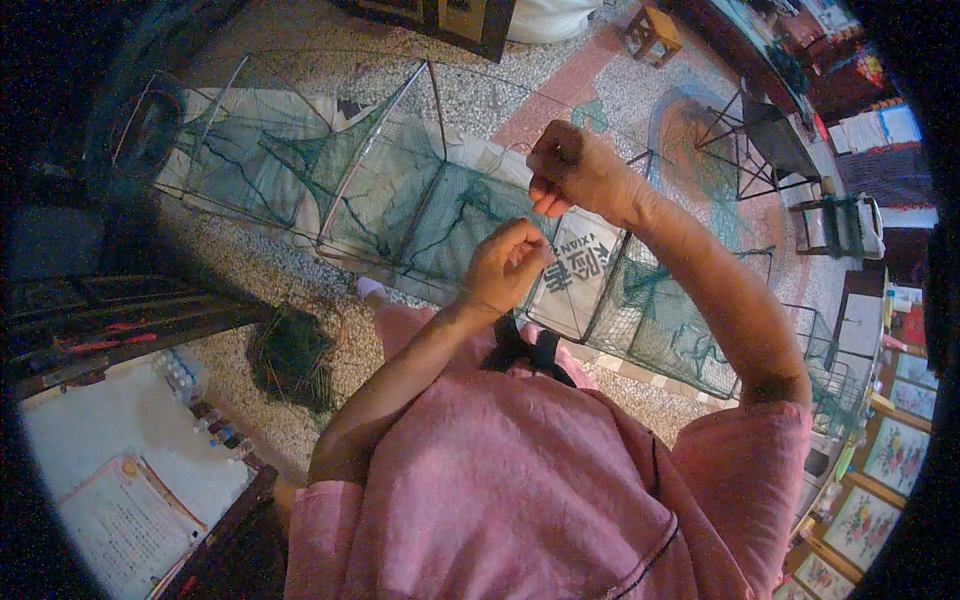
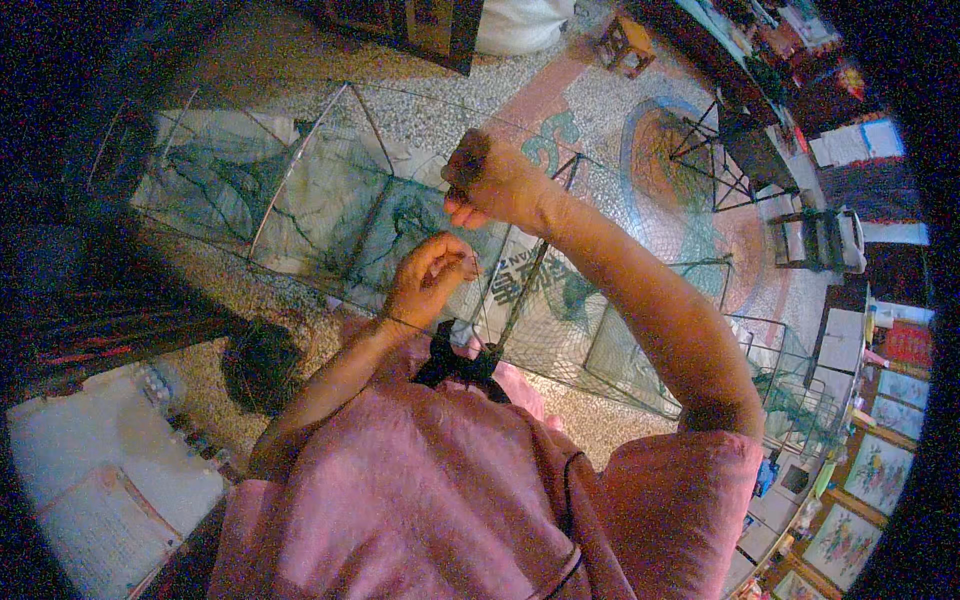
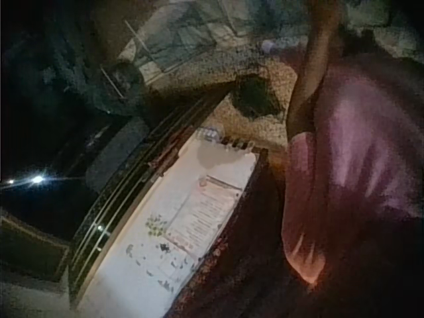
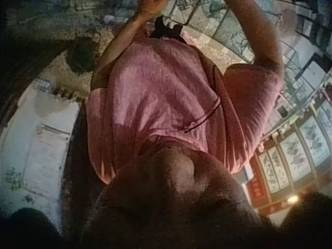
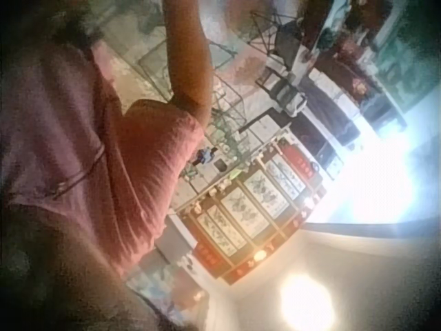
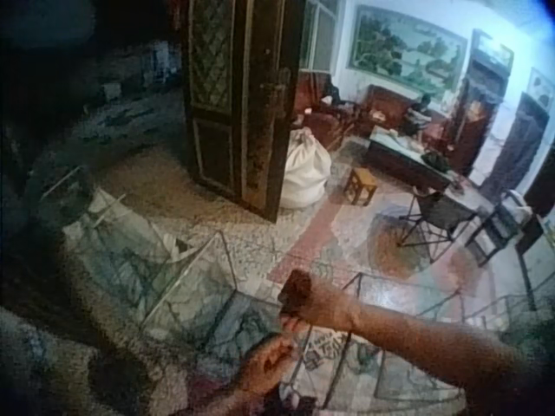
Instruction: The person repairs a long green mesh fishing net by hand and with scissors, tying individual segments of the net together with fine string.
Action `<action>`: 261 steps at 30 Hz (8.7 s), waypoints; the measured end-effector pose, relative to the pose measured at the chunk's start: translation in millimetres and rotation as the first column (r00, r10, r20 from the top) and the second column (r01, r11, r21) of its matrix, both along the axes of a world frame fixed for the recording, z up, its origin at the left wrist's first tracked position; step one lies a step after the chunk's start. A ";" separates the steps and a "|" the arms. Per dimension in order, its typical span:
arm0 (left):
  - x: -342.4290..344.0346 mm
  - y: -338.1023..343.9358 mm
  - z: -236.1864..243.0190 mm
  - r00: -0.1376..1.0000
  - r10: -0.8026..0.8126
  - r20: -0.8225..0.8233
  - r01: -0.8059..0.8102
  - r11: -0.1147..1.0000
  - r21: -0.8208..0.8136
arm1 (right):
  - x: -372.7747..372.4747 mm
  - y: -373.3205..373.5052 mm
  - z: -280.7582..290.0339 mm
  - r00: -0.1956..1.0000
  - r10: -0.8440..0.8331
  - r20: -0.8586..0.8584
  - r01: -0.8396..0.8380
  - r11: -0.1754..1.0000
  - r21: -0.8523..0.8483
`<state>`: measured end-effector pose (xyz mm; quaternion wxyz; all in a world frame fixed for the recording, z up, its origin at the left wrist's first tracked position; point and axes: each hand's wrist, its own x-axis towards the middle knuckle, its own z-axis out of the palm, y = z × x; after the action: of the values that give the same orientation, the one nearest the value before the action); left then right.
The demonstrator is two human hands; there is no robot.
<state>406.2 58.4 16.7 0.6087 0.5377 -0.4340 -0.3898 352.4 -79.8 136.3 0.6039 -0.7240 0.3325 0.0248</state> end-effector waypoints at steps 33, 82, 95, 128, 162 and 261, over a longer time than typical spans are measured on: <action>-11.2 -2.3 -9.6 0.658 0.230 -0.717 -0.090 0.970 0.228 | -10.9 10.7 11.0 0.901 0.435 0.006 -0.319 0.670 -0.671; -10.7 -1.5 -14.2 0.647 0.255 -0.719 -0.022 0.948 0.317 | 2.1 9.3 -50.5 0.700 0.465 -0.542 -0.714 0.468 -0.521; -14.4 1.3 -34.4 0.670 0.307 -0.676 -0.085 0.936 0.341 | 4.6 20.7 -33.0 0.723 0.477 -0.499 -0.691 0.512 -0.511; -11.4 12.9 8.5 0.788 0.360 -0.500 -0.261 0.930 0.259 | 8.9 8.5 -35.4 0.483 0.602 -0.635 -0.869 0.242 -0.431; -5.2 18.8 18.4 0.807 0.188 -0.560 0.009 0.944 0.331 | 0.2 4.6 -17.0 0.534 0.704 -0.468 -0.845 0.441 -0.301; -13.5 -124.1 39.0 0.961 -0.221 -0.166 0.210 0.974 -0.085 | -118.0 -98.8 29.8 0.948 -0.317 -0.029 0.289 0.897 -0.333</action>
<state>392.7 -65.7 55.6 0.6159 0.4305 -0.4479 -0.4846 234.3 -178.6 166.1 0.4586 -0.7511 0.4654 -0.0946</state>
